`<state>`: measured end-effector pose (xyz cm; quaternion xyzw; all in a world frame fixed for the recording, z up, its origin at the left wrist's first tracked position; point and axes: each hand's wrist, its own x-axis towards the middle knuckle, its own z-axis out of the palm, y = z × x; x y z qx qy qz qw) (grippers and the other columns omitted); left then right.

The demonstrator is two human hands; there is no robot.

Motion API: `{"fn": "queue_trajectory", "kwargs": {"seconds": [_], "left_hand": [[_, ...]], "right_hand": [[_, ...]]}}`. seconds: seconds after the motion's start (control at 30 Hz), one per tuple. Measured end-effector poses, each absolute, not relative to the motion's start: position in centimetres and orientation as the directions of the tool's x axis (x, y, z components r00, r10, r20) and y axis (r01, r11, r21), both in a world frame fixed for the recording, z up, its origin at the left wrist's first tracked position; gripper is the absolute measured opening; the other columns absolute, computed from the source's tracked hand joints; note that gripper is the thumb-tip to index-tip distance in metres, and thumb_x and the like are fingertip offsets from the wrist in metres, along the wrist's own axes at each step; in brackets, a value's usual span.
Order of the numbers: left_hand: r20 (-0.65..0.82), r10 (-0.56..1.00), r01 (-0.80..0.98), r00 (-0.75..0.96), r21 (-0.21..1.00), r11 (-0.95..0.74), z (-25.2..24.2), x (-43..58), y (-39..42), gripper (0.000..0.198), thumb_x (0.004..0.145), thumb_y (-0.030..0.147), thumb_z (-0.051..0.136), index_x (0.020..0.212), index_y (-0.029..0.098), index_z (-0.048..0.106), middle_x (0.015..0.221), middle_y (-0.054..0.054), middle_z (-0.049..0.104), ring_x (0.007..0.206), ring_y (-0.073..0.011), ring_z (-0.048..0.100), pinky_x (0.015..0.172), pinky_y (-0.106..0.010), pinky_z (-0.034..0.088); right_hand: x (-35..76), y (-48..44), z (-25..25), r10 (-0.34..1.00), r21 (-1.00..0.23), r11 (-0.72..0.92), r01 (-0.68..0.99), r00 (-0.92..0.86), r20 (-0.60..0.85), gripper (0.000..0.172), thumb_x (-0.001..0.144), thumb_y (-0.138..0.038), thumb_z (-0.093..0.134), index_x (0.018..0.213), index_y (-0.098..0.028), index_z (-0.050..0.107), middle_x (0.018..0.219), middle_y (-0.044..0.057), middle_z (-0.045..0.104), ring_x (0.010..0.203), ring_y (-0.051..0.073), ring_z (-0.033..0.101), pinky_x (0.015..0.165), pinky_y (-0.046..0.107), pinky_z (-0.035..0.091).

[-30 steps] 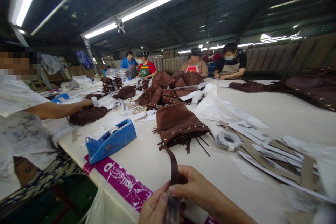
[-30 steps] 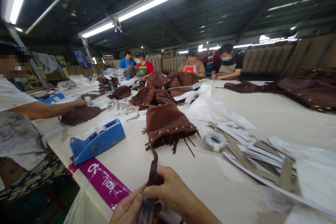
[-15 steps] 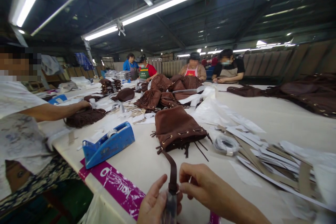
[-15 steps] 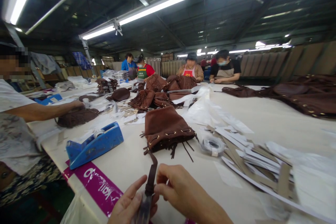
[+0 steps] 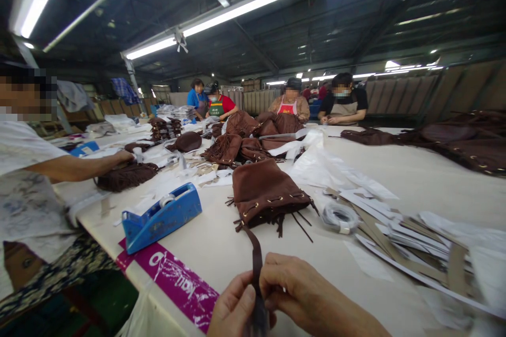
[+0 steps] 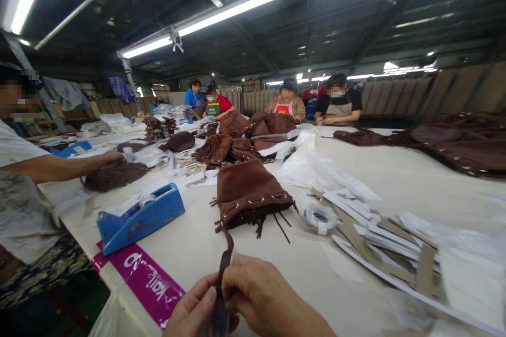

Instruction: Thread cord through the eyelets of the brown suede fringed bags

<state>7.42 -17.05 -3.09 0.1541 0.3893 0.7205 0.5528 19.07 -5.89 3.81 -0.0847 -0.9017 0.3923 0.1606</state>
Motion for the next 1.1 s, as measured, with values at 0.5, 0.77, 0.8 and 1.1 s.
{"fn": "queue_trajectory", "kwargs": {"seconds": [0.5,0.77,0.8,1.1], "left_hand": [[-0.087,0.988,-0.262,-0.130,0.964,0.051,2.5,3.7,-16.6,0.034,0.058,0.018,0.066,0.091,0.013,0.076,0.077,-0.006,0.068,0.079,-0.0230,0.059,0.077,-0.030,0.043],[-0.028,0.985,-0.067,-0.168,0.998,0.016,1.3,3.1,-15.7,0.031,0.070,0.042,0.070,0.073,0.011,0.073,0.065,-0.003,0.057,0.066,-0.0162,0.049,0.065,-0.025,0.037],[-0.043,0.986,-0.081,-0.163,0.996,0.030,1.2,3.1,-15.7,0.032,0.069,0.043,0.071,0.071,0.011,0.072,0.062,-0.002,0.054,0.062,-0.0144,0.046,0.062,-0.024,0.035],[-0.186,0.981,-0.145,-0.058,0.974,0.176,2.1,2.7,-15.3,0.041,0.070,0.053,0.068,0.076,0.012,0.066,0.066,-0.003,0.059,0.058,-0.0138,0.055,0.057,-0.023,0.042]], "right_hand": [[18.6,-4.1,3.1,0.281,-0.743,0.666,-0.064,-0.901,0.329,0.013,0.082,-0.015,0.060,0.071,-0.020,0.055,0.079,0.000,0.055,0.073,0.014,0.053,0.064,0.022,0.040],[18.2,-4.1,2.6,0.186,-0.642,0.763,-0.083,-0.922,0.340,0.015,0.089,-0.019,0.049,0.075,-0.020,0.053,0.082,0.002,0.055,0.073,0.014,0.054,0.063,0.022,0.038],[18.2,-4.2,2.7,0.186,-0.664,0.742,-0.096,-0.922,0.340,0.015,0.090,-0.019,0.049,0.075,-0.020,0.053,0.082,0.002,0.055,0.074,0.014,0.054,0.064,0.022,0.039],[18.5,-3.5,2.5,0.251,-0.745,0.661,-0.090,-0.909,0.333,0.017,0.090,-0.022,0.051,0.073,-0.021,0.050,0.079,0.001,0.054,0.075,0.015,0.053,0.067,0.024,0.041]]}}
